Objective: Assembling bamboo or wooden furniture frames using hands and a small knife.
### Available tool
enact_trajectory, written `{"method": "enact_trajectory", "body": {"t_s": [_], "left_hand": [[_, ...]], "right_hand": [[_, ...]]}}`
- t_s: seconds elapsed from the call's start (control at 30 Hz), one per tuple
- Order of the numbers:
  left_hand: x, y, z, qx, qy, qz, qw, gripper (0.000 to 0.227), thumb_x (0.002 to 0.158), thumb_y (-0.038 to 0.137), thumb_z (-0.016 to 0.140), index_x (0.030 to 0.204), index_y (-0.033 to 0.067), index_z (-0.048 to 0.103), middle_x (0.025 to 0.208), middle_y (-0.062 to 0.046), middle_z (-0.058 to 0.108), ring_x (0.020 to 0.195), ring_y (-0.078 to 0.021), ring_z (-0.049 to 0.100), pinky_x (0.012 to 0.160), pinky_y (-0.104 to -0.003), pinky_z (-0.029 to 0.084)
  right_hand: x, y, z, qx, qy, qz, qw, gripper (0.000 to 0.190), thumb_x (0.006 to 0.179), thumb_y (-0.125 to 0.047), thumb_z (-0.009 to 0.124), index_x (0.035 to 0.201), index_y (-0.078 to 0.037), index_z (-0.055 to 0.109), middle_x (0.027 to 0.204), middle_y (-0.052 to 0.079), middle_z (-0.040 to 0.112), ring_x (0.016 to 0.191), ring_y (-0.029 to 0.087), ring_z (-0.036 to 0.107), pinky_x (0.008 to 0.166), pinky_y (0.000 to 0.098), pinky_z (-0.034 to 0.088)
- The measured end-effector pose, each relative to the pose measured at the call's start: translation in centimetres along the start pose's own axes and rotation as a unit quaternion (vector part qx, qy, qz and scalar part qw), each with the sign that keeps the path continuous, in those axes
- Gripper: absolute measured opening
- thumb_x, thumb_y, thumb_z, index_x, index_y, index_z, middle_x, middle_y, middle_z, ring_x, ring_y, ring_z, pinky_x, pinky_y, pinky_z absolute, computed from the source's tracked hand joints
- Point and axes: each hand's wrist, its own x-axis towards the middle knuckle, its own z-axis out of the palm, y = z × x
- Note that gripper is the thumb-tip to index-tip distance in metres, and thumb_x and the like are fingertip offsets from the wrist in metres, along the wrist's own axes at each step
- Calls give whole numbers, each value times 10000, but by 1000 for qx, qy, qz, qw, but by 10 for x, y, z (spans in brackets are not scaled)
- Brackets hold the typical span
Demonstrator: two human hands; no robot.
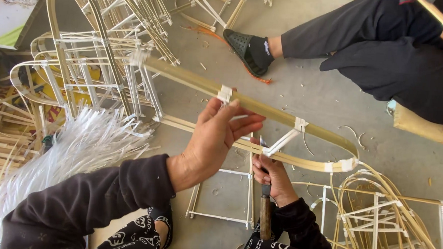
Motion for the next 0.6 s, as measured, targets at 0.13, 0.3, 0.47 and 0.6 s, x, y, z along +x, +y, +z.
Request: {"method": "enact_trajectory", "body": {"t_s": [0.13, 0.3, 0.47, 0.6], "left_hand": [[-20, -6, 8, 21, -10, -15, 1000, 513, 1020, 135, 480, 1499, 74, 305, 1248, -199, 589, 1157, -328, 673, 1008, -422, 562], [-30, 4, 20, 195, -178, -80, 961, 790, 1034, 117, 471, 1612, 140, -66, 1418, -196, 542, 1109, -303, 679, 959, -410, 581], [-73, -21, -12, 353, -271, -16, 895, 943, 1026, 136, 550, 1635, 124, -169, 1491, -209, 514, 1030, -239, 699, 899, -376, 584], [-96, -72, -100, 501, -344, -194, 770, 629, 1029, 196, 648, 1590, 37, 413, 1158, -193, 739, 905, -232, 745, 844, -353, 606]], "right_hand": [[12, 11, -50, 54, 10, -2, 998, 376, 981, -464, 659, 972, -108, 539, 732, -6, 516, 451, 21, 328, 379, 196, 238], [19, -2, -63, 34, 152, 1, 988, 366, 999, -472, 553, 1014, -106, 579, 668, -12, 501, 437, 27, 325, 388, 188, 252], [25, -24, -72, 49, 113, -9, 992, 319, 1029, -378, 534, 974, -70, 595, 661, -32, 465, 446, 31, 331, 382, 195, 246], [24, -33, -91, 73, 84, 17, 994, 307, 1019, -289, 525, 1027, -12, 656, 652, -45, 461, 441, 15, 331, 384, 182, 254]]}}
